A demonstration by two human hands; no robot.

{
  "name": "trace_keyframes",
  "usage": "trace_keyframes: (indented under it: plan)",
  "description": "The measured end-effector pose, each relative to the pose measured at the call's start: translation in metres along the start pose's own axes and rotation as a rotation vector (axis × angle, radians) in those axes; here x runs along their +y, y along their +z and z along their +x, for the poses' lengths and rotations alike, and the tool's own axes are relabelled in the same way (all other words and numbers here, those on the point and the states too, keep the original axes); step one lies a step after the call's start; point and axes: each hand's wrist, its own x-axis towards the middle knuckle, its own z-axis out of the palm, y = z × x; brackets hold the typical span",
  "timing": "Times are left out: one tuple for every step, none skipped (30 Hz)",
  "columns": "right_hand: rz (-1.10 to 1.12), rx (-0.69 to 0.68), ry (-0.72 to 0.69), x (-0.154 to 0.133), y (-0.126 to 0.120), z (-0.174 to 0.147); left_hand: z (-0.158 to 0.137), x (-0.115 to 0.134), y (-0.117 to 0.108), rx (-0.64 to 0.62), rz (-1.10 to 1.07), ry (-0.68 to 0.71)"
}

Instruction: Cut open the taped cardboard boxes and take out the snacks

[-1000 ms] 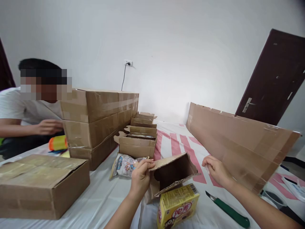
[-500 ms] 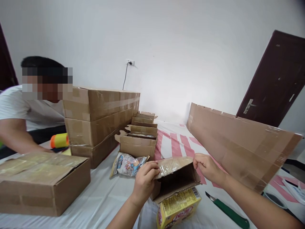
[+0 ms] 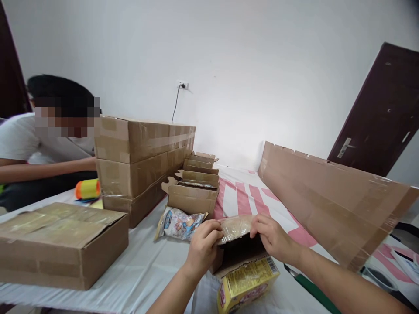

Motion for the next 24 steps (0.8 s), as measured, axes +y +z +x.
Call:
trace_keyframes:
  plan:
    - [0.019,0.014,-0.023,0.0,0.0,-0.001,0.0,0.0,0.0,-0.003,0.0,-0.004]
    - [0.036,0.025,-0.046,0.0,0.001,-0.002,-0.001,0.0,0.0,-0.006,0.0,-0.005]
    - [0.048,0.033,-0.059,0.0,0.001,-0.002,-0.001,0.001,0.0,-0.006,0.0,-0.006]
    - [0.055,0.042,-0.055,0.0,0.0,-0.003,-0.001,0.001,0.0,-0.003,-0.001,-0.008]
    - [0.055,0.051,-0.035,-0.001,0.0,-0.003,-0.001,0.001,0.0,-0.001,-0.001,-0.009]
    - [0.051,0.054,-0.007,-0.002,0.0,-0.004,-0.001,0.001,0.0,0.0,0.0,-0.011]
    - [0.047,0.049,0.018,-0.002,-0.001,-0.004,-0.001,0.001,0.001,-0.002,0.0,-0.012]
    - [0.048,0.039,0.037,-0.003,-0.002,-0.005,-0.001,0.001,0.001,-0.003,0.0,-0.015]
    - [0.058,0.027,0.046,-0.003,-0.002,-0.005,0.0,0.001,0.001,-0.004,-0.001,-0.019]
    - [0.077,0.016,0.05,-0.003,-0.003,-0.006,0.0,0.001,0.001,-0.004,-0.003,-0.021]
    - [0.104,0.008,0.052,-0.003,-0.004,-0.007,0.0,0.001,0.001,-0.001,-0.005,-0.023]
    - [0.134,0.001,0.053,-0.004,-0.004,-0.008,-0.001,0.001,0.001,0.003,-0.006,-0.025]
    - [0.161,-0.006,0.057,-0.004,-0.005,-0.009,-0.001,0.001,0.001,0.004,-0.007,-0.027]
    - [0.183,-0.012,0.062,-0.005,-0.006,-0.009,-0.001,0.001,0.001,0.004,-0.008,-0.029]
    - [0.198,-0.016,0.067,-0.006,-0.006,-0.01,-0.001,0.002,0.0,0.001,-0.008,-0.032]
    - [0.211,-0.017,0.07,-0.007,-0.007,-0.01,-0.001,0.002,0.0,-0.002,-0.008,-0.035]
    - [0.223,-0.018,0.073,-0.007,-0.007,-0.011,-0.001,0.002,0.0,-0.007,-0.008,-0.038]
    - [0.236,-0.018,0.078,-0.007,-0.008,-0.011,-0.001,0.002,-0.001,-0.01,-0.008,-0.04]
    - [0.248,-0.02,0.084,-0.007,-0.008,-0.012,-0.001,0.003,-0.001,-0.011,-0.008,-0.041]
    - [0.259,-0.025,0.09,-0.007,-0.009,-0.012,-0.001,0.003,-0.001,-0.009,-0.008,-0.042]
    - [0.268,-0.031,0.096,-0.006,-0.009,-0.013,-0.001,0.003,-0.001,-0.008,-0.008,-0.042]
    - [0.274,-0.041,0.101,-0.006,-0.01,-0.014,-0.001,0.003,-0.001,-0.007,-0.01,-0.043]
    - [0.278,-0.049,0.104,-0.006,-0.01,-0.014,0.0,0.002,-0.001,-0.006,-0.013,-0.042]
    - [0.277,-0.059,0.105,-0.006,-0.01,-0.015,0.0,0.002,0.0,-0.007,-0.015,-0.041]
